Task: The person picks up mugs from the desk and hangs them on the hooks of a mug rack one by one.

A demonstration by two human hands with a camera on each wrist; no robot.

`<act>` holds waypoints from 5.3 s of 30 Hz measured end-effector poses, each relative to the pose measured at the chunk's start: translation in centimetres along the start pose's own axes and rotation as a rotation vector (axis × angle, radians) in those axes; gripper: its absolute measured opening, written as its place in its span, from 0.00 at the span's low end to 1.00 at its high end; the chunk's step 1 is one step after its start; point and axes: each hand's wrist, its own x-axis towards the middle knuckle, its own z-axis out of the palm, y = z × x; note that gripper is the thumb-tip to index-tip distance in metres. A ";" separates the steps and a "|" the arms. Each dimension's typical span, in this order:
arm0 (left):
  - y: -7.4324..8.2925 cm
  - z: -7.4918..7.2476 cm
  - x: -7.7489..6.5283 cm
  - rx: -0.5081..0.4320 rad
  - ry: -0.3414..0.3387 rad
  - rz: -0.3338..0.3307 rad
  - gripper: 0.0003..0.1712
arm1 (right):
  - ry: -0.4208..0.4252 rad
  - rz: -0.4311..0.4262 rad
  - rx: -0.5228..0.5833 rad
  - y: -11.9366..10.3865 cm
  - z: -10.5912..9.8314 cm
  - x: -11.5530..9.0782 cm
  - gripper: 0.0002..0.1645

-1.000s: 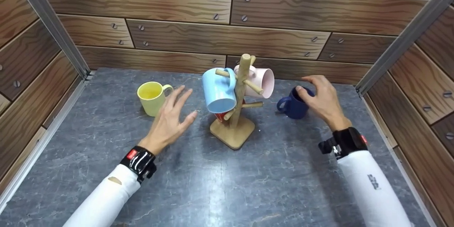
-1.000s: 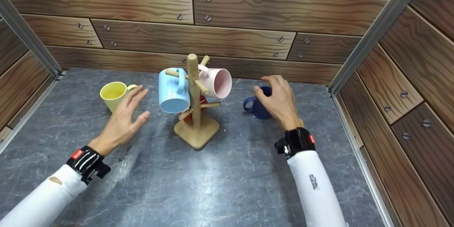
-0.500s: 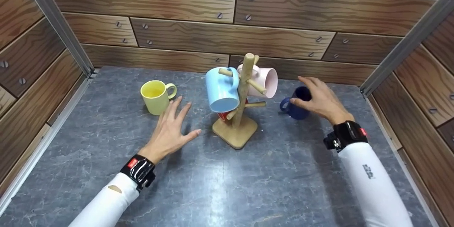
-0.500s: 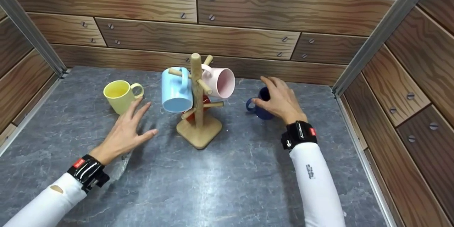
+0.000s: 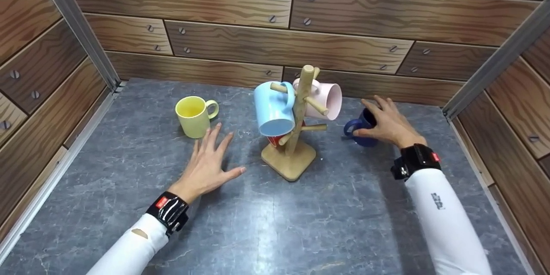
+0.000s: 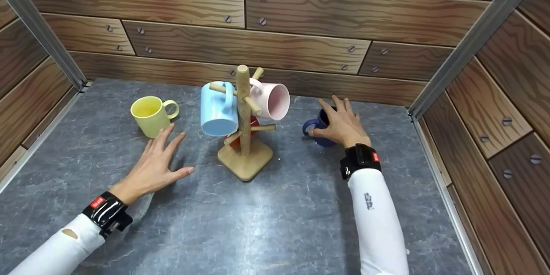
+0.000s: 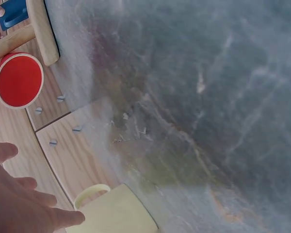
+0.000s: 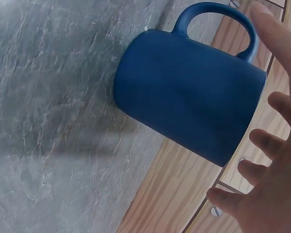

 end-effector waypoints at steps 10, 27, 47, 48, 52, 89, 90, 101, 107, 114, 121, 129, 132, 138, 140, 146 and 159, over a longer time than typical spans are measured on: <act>0.0 0.6 -0.2 0.003 -0.016 0.000 0.58 | -0.015 -0.004 -0.003 0.2 0.3 0.0 0.50; -0.1 1.2 -0.4 -0.029 0.002 0.016 0.57 | 0.042 0.028 -0.028 0.2 0.2 -0.5 0.42; 0.2 0.6 0.0 -0.079 -0.007 -0.011 0.57 | 0.149 0.046 0.006 -0.7 0.3 -3.7 0.46; 0.2 0.6 0.0 -0.082 -0.004 -0.009 0.57 | 0.148 0.047 0.013 -0.9 0.4 -3.9 0.46; 0.5 0.6 0.1 -0.092 0.005 0.003 0.57 | 0.140 0.059 0.033 -1.4 0.7 -5.1 0.48; 7.5 4.2 -0.8 -0.443 -0.097 0.099 0.63 | 0.124 -0.048 0.471 -10.9 5.1 -10.3 0.37; 7.7 4.2 -0.8 -0.463 -0.104 0.101 0.63 | 0.119 -0.046 0.485 -11.2 5.2 -10.3 0.37; 9.6 4.6 -0.2 -0.652 -0.175 0.073 0.64 | 0.117 -0.035 0.563 -13.8 6.7 -9.7 0.35; 9.8 4.7 0.0 -0.682 -0.153 0.070 0.60 | 0.105 -0.047 0.643 -15.2 7.1 -9.4 0.35; 9.0 4.5 0.2 -0.734 -0.108 0.050 0.54 | 0.094 -0.045 0.635 -16.1 7.4 -8.9 0.37; 8.3 4.2 0.4 -0.847 -0.094 0.023 0.52 | 0.059 -0.076 0.678 -16.5 7.4 -8.4 0.38; 7.7 3.9 1.0 -1.110 -0.147 -0.017 0.53 | 0.063 -0.055 0.709 -16.8 7.2 -7.8 0.38; 7.5 4.0 1.2 -1.131 -0.140 -0.011 0.50 | 0.063 -0.040 0.711 -16.9 7.2 -7.5 0.40; 7.3 4.3 1.4 -1.129 -0.110 0.007 0.48 | 0.069 -0.033 0.716 -17.1 7.5 -7.0 0.40; 7.2 4.4 1.4 -1.113 -0.104 0.011 0.48 | 0.073 -0.033 0.709 -17.1 7.6 -6.9 0.40; 7.1 4.4 1.5 -1.070 -0.110 0.007 0.48 | 0.080 -0.021 0.701 -16.9 8.1 -6.6 0.40; 6.9 4.2 1.5 -0.959 -0.102 0.016 0.49 | 0.087 -0.073 0.693 -16.7 8.5 -6.3 0.42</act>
